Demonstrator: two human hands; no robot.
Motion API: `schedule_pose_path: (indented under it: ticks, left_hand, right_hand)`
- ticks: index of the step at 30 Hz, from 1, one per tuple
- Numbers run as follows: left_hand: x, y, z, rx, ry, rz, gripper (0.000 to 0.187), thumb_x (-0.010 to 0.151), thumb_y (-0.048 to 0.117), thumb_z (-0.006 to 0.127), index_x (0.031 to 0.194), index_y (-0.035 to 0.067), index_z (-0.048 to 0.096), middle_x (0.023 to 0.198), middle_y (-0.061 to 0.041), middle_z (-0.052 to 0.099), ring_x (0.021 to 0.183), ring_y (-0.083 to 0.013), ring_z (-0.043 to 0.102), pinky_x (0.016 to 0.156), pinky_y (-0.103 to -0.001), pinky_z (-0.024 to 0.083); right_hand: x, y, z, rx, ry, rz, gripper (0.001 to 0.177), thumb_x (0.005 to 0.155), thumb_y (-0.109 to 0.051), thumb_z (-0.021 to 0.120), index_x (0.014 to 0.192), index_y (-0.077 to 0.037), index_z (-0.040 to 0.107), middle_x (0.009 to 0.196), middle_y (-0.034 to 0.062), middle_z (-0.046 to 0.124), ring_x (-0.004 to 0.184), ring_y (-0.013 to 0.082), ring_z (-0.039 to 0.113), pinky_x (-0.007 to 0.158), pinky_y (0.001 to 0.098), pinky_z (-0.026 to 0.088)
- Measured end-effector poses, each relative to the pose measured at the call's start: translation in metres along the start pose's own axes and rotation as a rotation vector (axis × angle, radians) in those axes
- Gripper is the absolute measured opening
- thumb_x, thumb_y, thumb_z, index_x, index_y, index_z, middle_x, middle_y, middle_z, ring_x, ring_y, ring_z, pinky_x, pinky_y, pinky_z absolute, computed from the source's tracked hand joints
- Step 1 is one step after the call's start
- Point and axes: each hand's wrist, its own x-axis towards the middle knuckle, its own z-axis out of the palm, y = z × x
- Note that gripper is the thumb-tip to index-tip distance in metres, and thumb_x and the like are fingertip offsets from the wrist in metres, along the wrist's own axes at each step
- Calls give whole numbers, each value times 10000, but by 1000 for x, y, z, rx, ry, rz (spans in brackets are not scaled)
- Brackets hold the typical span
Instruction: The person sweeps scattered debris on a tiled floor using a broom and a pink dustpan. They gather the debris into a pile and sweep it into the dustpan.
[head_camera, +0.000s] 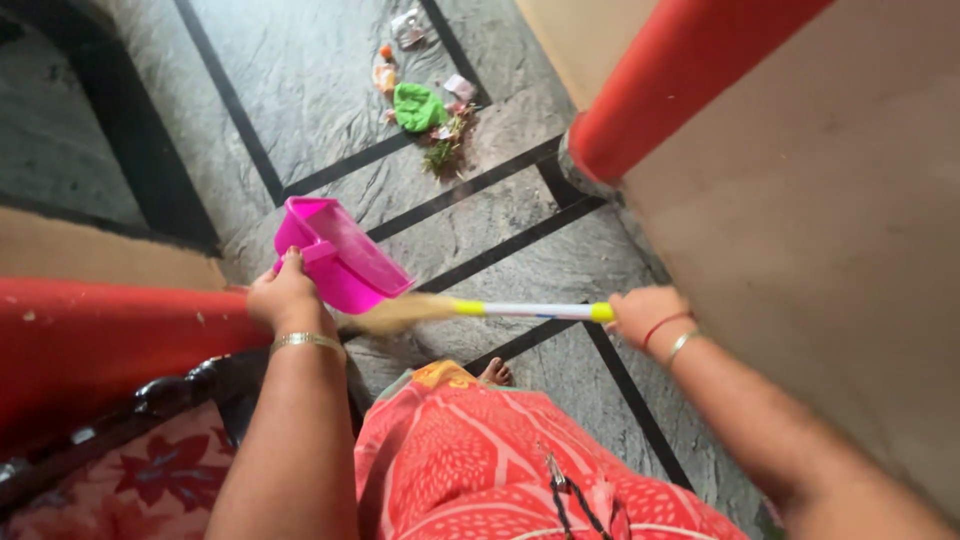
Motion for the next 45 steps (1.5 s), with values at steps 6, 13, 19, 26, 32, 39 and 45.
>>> schedule_pose_path:
  ticks: [6, 13, 19, 26, 32, 39, 45]
  left_hand:
    - [-16, 40, 24, 187, -83, 37, 251, 863, 204, 825, 932, -23, 740, 791, -65, 735, 645, -120, 680, 567, -279, 529]
    - [29, 20, 84, -17, -279, -63, 293, 844, 155, 831, 982, -32, 652, 804, -95, 721, 625, -158, 679, 538, -297, 556]
    - [94, 27, 173, -145, -460, -66, 253, 867, 83, 791, 920, -69, 595, 847, -130, 706, 645, -178, 683, 562, -304, 564]
    - [146, 61, 252, -54, -796, -146, 182, 856, 68, 756, 900, -55, 630, 886, -146, 744, 714, -177, 711, 635, -274, 564]
    - [153, 48, 308, -41, -959, -220, 149, 845, 54, 718, 870, -24, 594, 827, -95, 697, 672, -161, 663, 587, -264, 518]
    - [133, 53, 291, 60, -1031, -369, 129, 844, 110, 704, 859, 59, 587, 764, -23, 654, 602, -109, 599, 497, -233, 402]
    - [128, 105, 276, 159, -1072, -346, 108, 865, 129, 672, 906, 31, 652, 801, -54, 724, 620, -153, 672, 507, -233, 441]
  right_hand:
    - [15, 47, -30, -73, 28, 282, 273, 919, -423, 684, 1068, -202, 746, 1041, 52, 770, 986, 258, 756, 802, 447, 602]
    - [53, -25, -33, 220, 356, 483, 409, 920, -497, 638, 1114, -150, 735, 1016, 104, 780, 957, 303, 761, 829, 470, 587]
    - [36, -56, -62, 779, -8, 640, 593, 866, -641, 599, 1127, -126, 736, 1161, 180, 730, 1096, 383, 695, 907, 531, 554]
    - [21, -138, -31, 1269, 26, 727, 581, 877, -612, 642, 847, -38, 725, 721, 149, 725, 680, 301, 717, 675, 432, 568]
    - [-36, -219, 19, 1368, 52, 1023, 534, 832, -584, 682, 787, -52, 687, 645, 114, 720, 567, 248, 673, 611, 422, 555]
    - [-94, -328, 75, 2160, -110, 1489, 535, 910, -586, 578, 842, -60, 649, 626, 87, 578, 515, 254, 510, 485, 419, 393]
    - [-31, -301, 106, 2365, 101, 1511, 391, 938, -435, 676, 845, -64, 595, 598, 86, 541, 451, 252, 486, 428, 424, 370]
